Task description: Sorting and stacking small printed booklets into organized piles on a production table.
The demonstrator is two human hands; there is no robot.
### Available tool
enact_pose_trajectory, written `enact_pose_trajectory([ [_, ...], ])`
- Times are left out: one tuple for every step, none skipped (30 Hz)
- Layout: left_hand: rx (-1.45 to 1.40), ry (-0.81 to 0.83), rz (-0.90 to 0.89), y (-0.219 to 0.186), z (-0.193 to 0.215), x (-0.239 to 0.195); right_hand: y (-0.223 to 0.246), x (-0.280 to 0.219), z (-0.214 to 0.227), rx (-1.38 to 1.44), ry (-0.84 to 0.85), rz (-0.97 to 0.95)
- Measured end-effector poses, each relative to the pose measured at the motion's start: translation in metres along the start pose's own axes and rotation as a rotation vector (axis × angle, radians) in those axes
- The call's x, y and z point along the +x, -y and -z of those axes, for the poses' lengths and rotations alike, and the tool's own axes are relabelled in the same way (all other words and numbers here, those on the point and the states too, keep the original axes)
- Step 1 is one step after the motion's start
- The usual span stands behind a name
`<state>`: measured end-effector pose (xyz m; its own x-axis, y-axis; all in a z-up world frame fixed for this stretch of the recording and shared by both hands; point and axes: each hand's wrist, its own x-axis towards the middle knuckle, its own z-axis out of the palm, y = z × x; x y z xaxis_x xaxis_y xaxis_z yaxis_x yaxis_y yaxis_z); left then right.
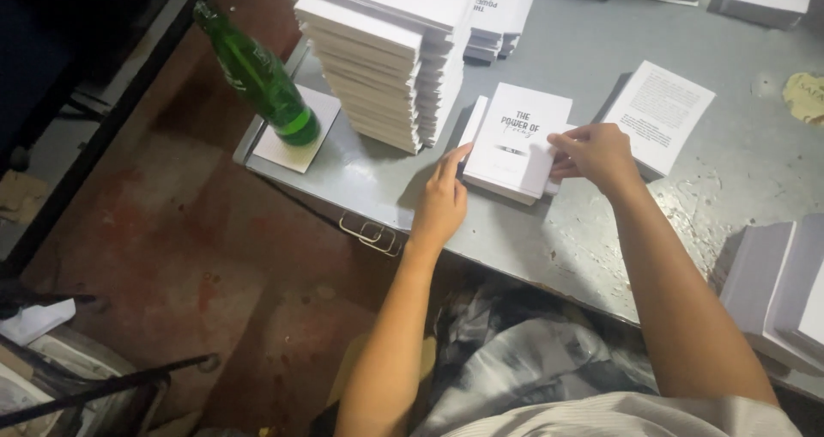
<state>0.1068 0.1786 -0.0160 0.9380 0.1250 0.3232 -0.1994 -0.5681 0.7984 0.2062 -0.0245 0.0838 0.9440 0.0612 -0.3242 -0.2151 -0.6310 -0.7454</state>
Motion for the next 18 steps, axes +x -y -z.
enact_pose_trajectory([
  [-0.001, -0.011, -0.018, 0.001, 0.0, 0.0, 0.001, -0.003, 0.0, -0.045, -0.004, 0.011],
  [-0.003, -0.023, -0.034, 0.001, -0.001, 0.0, 0.002, -0.006, -0.001, -0.093, -0.006, 0.022],
  [-0.004, -0.021, -0.032, 0.001, -0.001, -0.001, 0.002, -0.01, -0.001, -0.093, -0.006, 0.019],
  [-0.003, -0.03, -0.04, 0.0, -0.001, -0.001, 0.002, -0.014, -0.001, -0.119, -0.025, 0.036],
  [-0.003, -0.04, -0.048, 0.0, -0.001, 0.0, 0.003, -0.018, -0.001, -0.145, -0.045, 0.053],
  [-0.001, -0.041, -0.051, 0.0, -0.002, 0.001, 0.001, -0.018, -0.002, -0.143, -0.047, 0.056],
  [-0.003, -0.045, -0.057, 0.001, -0.002, 0.002, 0.0, -0.019, -0.002, -0.169, -0.06, 0.076],
  [-0.005, -0.043, -0.06, 0.001, -0.002, 0.0, -0.004, -0.021, -0.002, -0.195, -0.071, 0.091],
  [-0.004, -0.04, -0.061, 0.001, -0.002, 0.0, -0.007, -0.022, -0.001, -0.192, -0.071, 0.089],
  [-0.005, -0.051, -0.072, 0.001, -0.003, 0.001, -0.011, -0.024, 0.001, -0.147, -0.086, 0.113],
  [-0.006, -0.062, -0.084, 0.001, -0.005, 0.001, -0.015, -0.026, 0.004, -0.102, -0.102, 0.137],
  [-0.01, -0.058, -0.09, 0.002, -0.003, 0.002, -0.024, -0.033, 0.006, -0.102, -0.11, 0.134],
  [-0.001, -0.087, -0.097, 0.003, -0.003, 0.003, -0.033, -0.038, 0.008, -0.074, -0.099, 0.202],
  [0.003, -0.111, -0.106, 0.002, -0.006, 0.005, -0.045, -0.045, 0.013, -0.048, -0.094, 0.265],
  [-0.008, -0.103, -0.114, 0.004, -0.007, 0.005, -0.04, -0.066, 0.023, -0.051, -0.107, 0.257],
  [-0.019, -0.108, -0.107, 0.005, -0.008, 0.005, -0.036, -0.089, 0.032, 0.013, -0.065, 0.19],
  [-0.031, -0.113, -0.1, 0.007, -0.01, 0.006, -0.033, -0.112, 0.04, 0.079, -0.022, 0.125],
  [-0.036, -0.078, -0.108, 0.007, -0.01, 0.005, -0.052, -0.12, 0.05, 0.095, -0.04, 0.098],
])
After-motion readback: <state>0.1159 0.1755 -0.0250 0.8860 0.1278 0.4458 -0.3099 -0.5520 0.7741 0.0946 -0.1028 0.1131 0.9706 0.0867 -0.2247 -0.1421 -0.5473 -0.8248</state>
